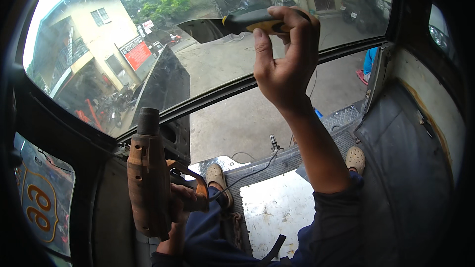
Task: The person uses a heat gun and a scraper to remove adhesive residue from the interior surface of a vehicle windshield. They repeatedly apply heat and scrape along the lower edge of the glass, then peel away loosened strips of residue by hand.
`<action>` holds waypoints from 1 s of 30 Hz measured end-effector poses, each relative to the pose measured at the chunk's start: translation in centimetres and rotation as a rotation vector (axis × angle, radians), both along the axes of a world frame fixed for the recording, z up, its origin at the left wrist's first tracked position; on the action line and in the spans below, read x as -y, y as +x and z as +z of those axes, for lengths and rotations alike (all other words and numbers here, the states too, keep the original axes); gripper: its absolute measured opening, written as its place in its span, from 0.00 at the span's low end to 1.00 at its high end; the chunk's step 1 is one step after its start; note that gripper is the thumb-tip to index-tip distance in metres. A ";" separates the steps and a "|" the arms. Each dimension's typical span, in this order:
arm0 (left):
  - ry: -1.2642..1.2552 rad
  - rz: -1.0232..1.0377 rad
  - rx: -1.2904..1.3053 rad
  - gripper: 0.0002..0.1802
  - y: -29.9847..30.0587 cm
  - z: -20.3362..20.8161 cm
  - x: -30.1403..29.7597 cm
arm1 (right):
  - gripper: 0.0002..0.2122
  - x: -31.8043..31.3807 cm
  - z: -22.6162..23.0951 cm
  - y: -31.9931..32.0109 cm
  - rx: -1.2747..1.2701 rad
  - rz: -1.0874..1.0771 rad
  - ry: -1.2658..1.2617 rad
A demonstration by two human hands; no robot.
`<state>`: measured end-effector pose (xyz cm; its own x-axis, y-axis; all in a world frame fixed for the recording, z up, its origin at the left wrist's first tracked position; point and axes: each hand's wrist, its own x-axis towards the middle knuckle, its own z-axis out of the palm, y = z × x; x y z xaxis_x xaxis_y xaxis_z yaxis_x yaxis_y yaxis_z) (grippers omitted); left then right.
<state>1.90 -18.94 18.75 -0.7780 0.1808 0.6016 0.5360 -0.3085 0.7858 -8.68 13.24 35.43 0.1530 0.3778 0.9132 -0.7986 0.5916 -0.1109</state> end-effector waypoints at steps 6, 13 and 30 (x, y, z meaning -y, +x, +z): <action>0.071 -0.061 0.053 0.26 -0.1 -0.7 0.3 | 0.16 -0.2 0.6 0.2 -0.085 -0.143 0.156; 0.008 -0.044 0.065 0.27 0.2 -0.7 0.4 | 0.15 -0.3 0.7 0.4 -0.050 -0.158 0.181; 0.004 -0.029 0.025 0.12 0.1 0.7 0.1 | 0.15 0.5 0.8 0.1 -0.142 -0.296 0.181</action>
